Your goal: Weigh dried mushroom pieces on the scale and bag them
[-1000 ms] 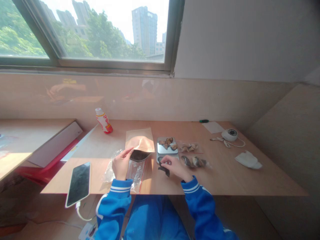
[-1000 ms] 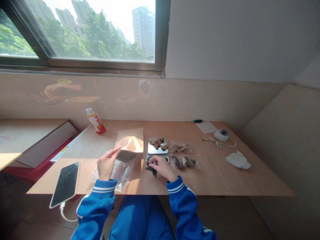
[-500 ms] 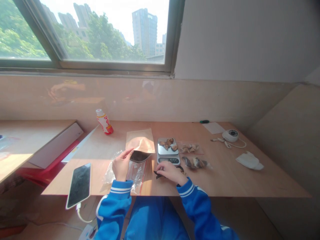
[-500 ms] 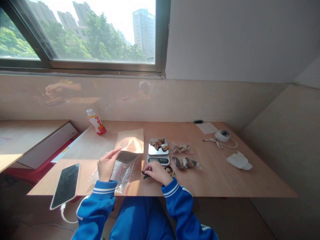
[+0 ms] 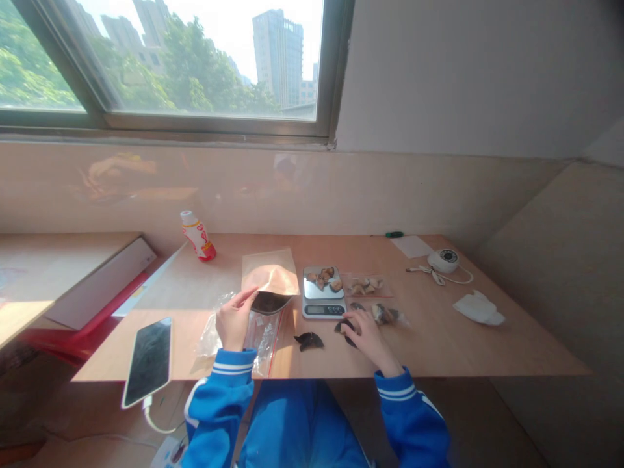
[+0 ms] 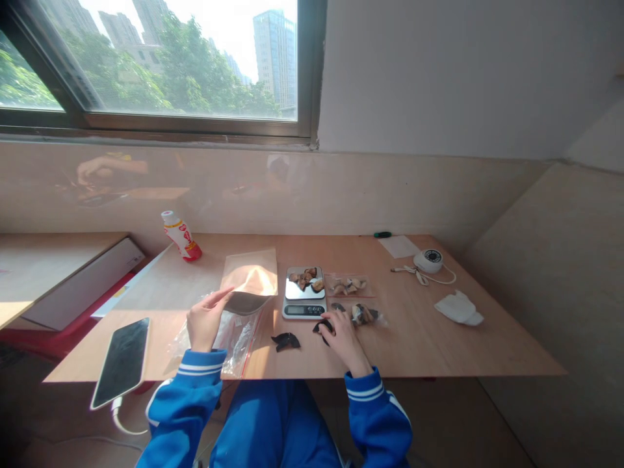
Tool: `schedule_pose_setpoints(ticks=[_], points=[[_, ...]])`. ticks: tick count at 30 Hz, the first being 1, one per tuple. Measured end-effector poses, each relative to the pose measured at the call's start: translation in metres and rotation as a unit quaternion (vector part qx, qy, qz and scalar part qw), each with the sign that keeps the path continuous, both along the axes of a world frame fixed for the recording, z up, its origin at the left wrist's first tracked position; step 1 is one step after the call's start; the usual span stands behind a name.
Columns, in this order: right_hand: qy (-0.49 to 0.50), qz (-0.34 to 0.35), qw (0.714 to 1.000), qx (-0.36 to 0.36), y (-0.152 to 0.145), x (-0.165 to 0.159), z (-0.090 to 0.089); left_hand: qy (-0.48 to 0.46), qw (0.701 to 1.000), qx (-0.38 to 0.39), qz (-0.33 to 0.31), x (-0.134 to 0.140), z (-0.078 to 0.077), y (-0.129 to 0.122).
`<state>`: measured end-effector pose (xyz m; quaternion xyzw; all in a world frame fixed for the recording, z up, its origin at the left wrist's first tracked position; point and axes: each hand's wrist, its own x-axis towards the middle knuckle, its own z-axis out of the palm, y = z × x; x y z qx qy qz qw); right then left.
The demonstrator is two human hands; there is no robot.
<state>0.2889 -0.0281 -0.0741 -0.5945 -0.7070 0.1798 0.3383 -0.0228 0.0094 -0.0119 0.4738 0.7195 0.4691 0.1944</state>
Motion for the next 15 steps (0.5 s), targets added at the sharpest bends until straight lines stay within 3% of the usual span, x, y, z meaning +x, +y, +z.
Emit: schedule_pose_setpoints(ticks=[4, 10, 15], points=[[-0.019, 0.033, 0.998, -0.04, -0.012, 0.005, -0.012, 0.004, 1.0, 0.0, -0.008, 0.003, -0.002, 0.0], [0.034, 0.033, 0.998, -0.034, -0.017, 0.012, -0.023, 0.015, 1.0, -0.002, -0.009, 0.002, -0.005, -0.001], [0.089, 0.027, 0.994, -0.054, -0.02, 0.018, -0.016, 0.011, 1.0, -0.003, -0.01, 0.002, -0.009, -0.001]])
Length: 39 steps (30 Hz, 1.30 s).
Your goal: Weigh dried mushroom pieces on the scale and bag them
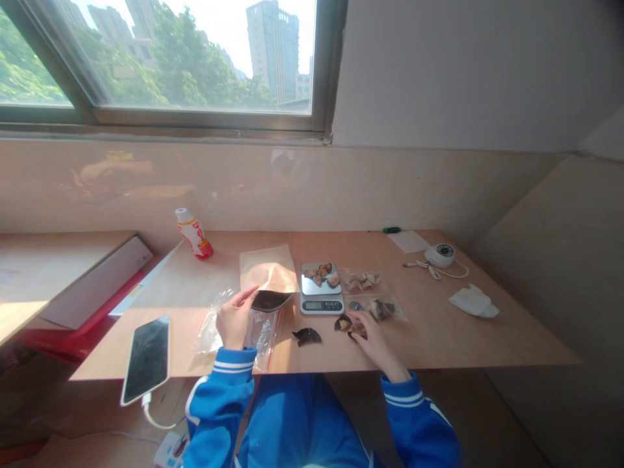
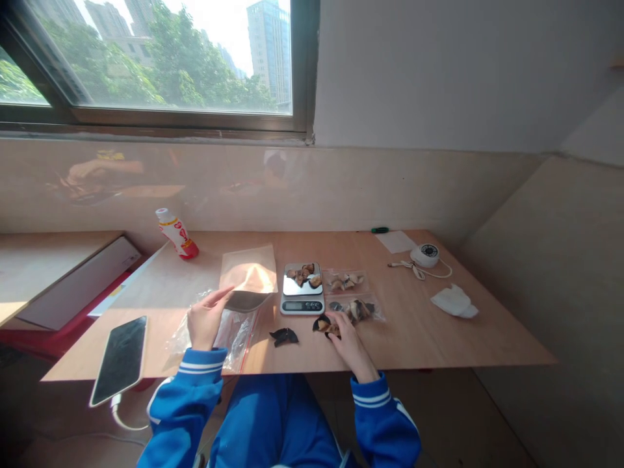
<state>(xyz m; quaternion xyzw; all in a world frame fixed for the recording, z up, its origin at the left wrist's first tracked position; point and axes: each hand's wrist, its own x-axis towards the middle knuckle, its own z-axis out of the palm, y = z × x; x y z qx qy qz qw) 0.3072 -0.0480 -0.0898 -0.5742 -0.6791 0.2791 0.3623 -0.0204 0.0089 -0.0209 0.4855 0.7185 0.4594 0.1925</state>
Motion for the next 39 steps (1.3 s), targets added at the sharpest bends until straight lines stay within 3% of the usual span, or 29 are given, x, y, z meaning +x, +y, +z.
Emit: schedule_pose_setpoints(ticks=[5, 9, 13, 15, 18, 24, 27, 30, 35, 39], points=[[0.023, 0.017, 1.0, 0.012, 0.01, -0.013, 0.037, -0.008, 1.0, 0.016, -0.014, -0.001, -0.003, 0.001], [0.021, 0.032, 0.996, 0.08, 0.054, -0.051, 0.061, -0.009, 1.0, 0.019, -0.015, -0.001, -0.001, -0.001], [-0.002, 0.064, 0.991, 0.119, 0.106, -0.09, 0.058, -0.011, 1.0, 0.009, -0.024, 0.001, 0.0, -0.005], [-0.015, 0.082, 0.99, 0.118, 0.116, -0.097, 0.052, -0.013, 1.0, -0.003, -0.028, 0.001, 0.0, -0.006], [-0.011, 0.077, 0.989, 0.125, 0.103, -0.088, 0.045, -0.012, 0.999, -0.016, -0.026, 0.001, -0.001, -0.007], [-0.033, -0.013, 0.994, 0.104, 0.034, -0.039, 0.019, -0.015, 0.999, -0.026, -0.019, 0.004, -0.002, -0.005], [-0.088, -0.012, 0.992, 0.085, 0.013, -0.029, 0.0, -0.026, 0.999, -0.026, -0.023, 0.007, -0.001, -0.004], [-0.117, -0.005, 0.99, 0.072, 0.006, -0.028, -0.008, -0.031, 0.999, -0.024, -0.019, 0.009, 0.0, -0.004], [-0.068, 0.025, 0.995, 0.065, 0.02, -0.031, 0.014, -0.03, 0.999, -0.014, -0.02, 0.006, 0.0, -0.004], [-0.016, -0.002, 0.994, 0.11, 0.055, -0.043, 0.04, -0.023, 0.999, -0.01, -0.019, 0.005, -0.001, -0.004]])
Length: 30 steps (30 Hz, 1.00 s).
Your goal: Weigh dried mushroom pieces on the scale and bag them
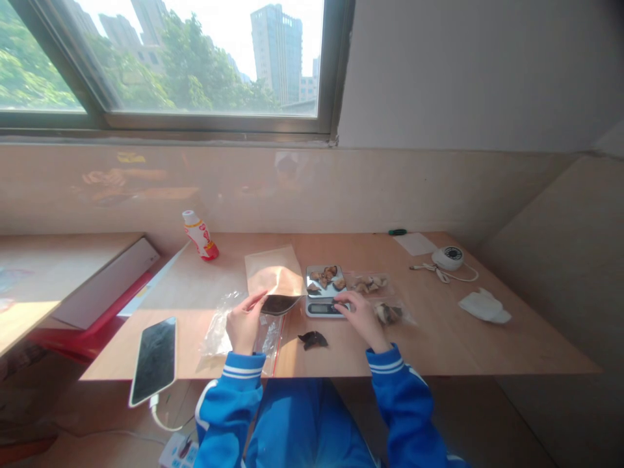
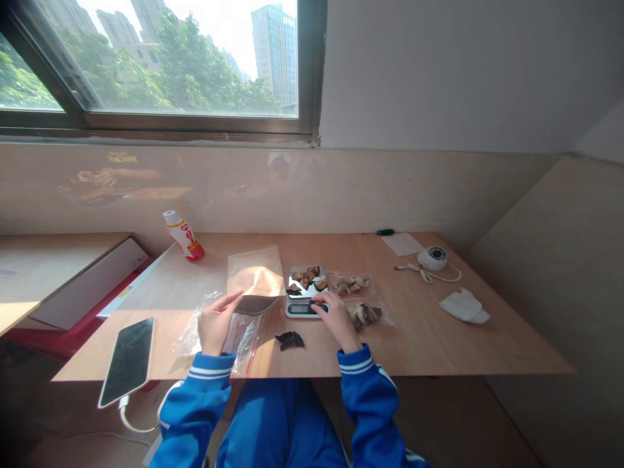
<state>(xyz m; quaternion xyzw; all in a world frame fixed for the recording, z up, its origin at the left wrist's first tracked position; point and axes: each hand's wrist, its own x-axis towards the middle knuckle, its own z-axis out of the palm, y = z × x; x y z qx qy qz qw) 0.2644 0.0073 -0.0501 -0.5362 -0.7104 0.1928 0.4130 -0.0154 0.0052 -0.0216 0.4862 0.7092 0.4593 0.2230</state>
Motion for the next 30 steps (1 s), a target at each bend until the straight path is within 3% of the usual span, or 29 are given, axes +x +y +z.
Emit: schedule_pose_setpoints(ticks=[4, 7, 12, 16, 19, 22, 23, 26, 28, 30], points=[[-0.026, -0.025, 0.999, 0.04, 0.036, -0.016, 0.007, -0.004, 1.0, -0.002, -0.003, 0.0, 0.0, 0.0], [-0.043, -0.035, 0.997, 0.056, 0.036, -0.019, 0.001, -0.006, 1.0, 0.003, -0.005, 0.0, 0.0, 0.0], [0.0, -0.09, 0.994, 0.055, -0.017, 0.001, -0.026, 0.017, 1.0, 0.002, -0.006, -0.001, -0.004, 0.009], [-0.016, -0.088, 0.996, 0.017, -0.062, 0.013, -0.051, 0.067, 0.998, 0.017, 0.008, -0.003, -0.01, 0.034], [-0.029, -0.106, 0.994, -0.005, -0.08, 0.011, -0.056, 0.093, 0.995, 0.025, -0.019, -0.005, -0.011, 0.05], [-0.032, -0.109, 0.993, -0.013, -0.086, 0.002, -0.052, 0.098, 0.993, 0.044, -0.04, -0.007, -0.011, 0.042], [-0.033, -0.101, 0.994, -0.016, -0.087, -0.002, -0.05, 0.099, 0.993, 0.046, -0.054, -0.008, -0.012, 0.034], [-0.042, -0.052, 0.997, -0.028, -0.085, -0.018, -0.043, 0.104, 0.977, 0.004, -0.186, -0.014, -0.021, 0.002], [-0.052, -0.006, 0.998, -0.039, -0.083, -0.031, -0.039, 0.123, 0.951, -0.02, -0.283, -0.019, -0.032, -0.019], [-0.061, 0.035, 0.996, -0.051, -0.08, -0.043, -0.036, 0.137, 0.935, -0.025, -0.326, -0.023, -0.046, -0.033]])
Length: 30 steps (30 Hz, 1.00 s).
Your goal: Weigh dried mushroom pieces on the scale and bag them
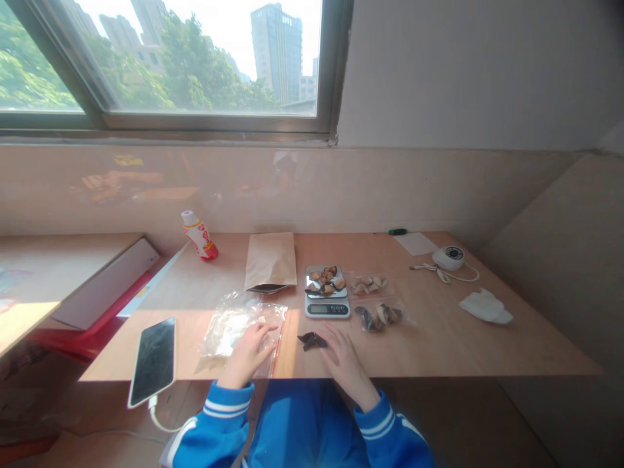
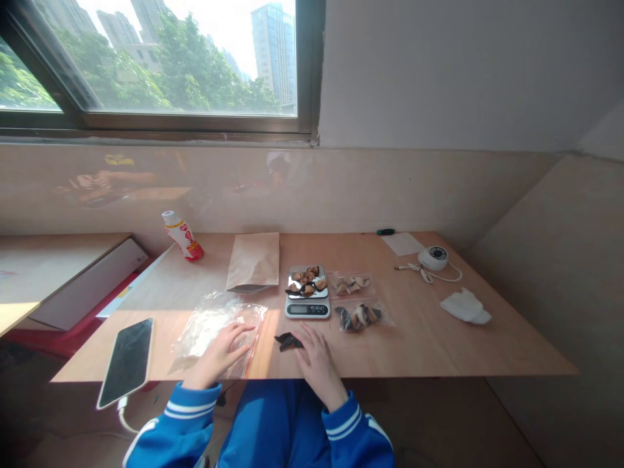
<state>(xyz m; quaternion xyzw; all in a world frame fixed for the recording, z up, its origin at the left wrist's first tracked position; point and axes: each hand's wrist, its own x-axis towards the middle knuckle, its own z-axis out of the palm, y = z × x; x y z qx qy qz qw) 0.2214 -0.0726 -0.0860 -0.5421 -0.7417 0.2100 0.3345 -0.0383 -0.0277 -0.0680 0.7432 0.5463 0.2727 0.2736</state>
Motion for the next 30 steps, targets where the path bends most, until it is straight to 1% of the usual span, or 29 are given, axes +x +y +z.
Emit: schedule_pose_setpoints(ticks=[1, 3, 5, 9, 12, 15, 17, 18, 20, 22, 25, 27, 29, 30], points=[[-0.003, 0.013, 1.0, -0.006, 0.002, -0.006, 0.001, -0.004, 1.0, -0.009, -0.013, -0.002, -0.007, -0.004], [-0.01, 0.029, 0.999, -0.014, 0.005, -0.015, 0.002, -0.018, 1.0, -0.023, -0.011, -0.003, -0.018, -0.008], [-0.024, 0.037, 0.999, -0.015, 0.007, -0.019, 0.0, -0.036, 0.999, -0.03, -0.001, -0.003, -0.024, -0.008], [-0.055, 0.027, 0.998, 0.0, 0.007, -0.009, -0.01, -0.05, 0.998, -0.029, 0.015, 0.001, -0.023, -0.006], [-0.071, -0.018, 0.997, 0.014, 0.006, 0.008, -0.016, -0.046, 0.998, -0.025, 0.024, 0.005, -0.022, -0.004], [-0.07, -0.053, 0.996, 0.015, 0.004, 0.019, -0.01, -0.06, 0.997, -0.021, 0.032, 0.01, -0.022, -0.003], [-0.05, -0.042, 0.998, 0.001, 0.003, 0.017, 0.002, -0.072, 0.997, -0.022, 0.032, 0.014, -0.016, -0.003], [-0.033, -0.03, 0.999, -0.008, 0.002, 0.013, 0.009, -0.081, 0.996, -0.02, 0.029, 0.017, -0.011, -0.004], [0.016, -0.009, 1.0, -0.02, 0.004, -0.002, 0.024, -0.117, 0.993, -0.009, 0.025, 0.026, 0.003, -0.007], [0.081, -0.004, 0.996, -0.027, 0.008, -0.021, 0.036, -0.148, 0.988, 0.021, 0.041, 0.037, 0.021, -0.012], [0.187, -0.002, 0.979, -0.085, 0.017, -0.047, 0.046, -0.186, 0.976, 0.079, 0.083, 0.054, 0.041, -0.018], [0.246, 0.005, 0.961, -0.129, 0.023, -0.056, 0.05, -0.197, 0.968, 0.116, 0.103, 0.061, 0.047, -0.02], [0.279, 0.002, 0.95, -0.14, 0.027, -0.059, 0.055, -0.2, 0.965, 0.135, 0.1, 0.063, 0.047, -0.021], [0.284, -0.004, 0.949, -0.136, 0.027, -0.058, 0.059, -0.2, 0.966, 0.137, 0.087, 0.063, 0.046, -0.021]])
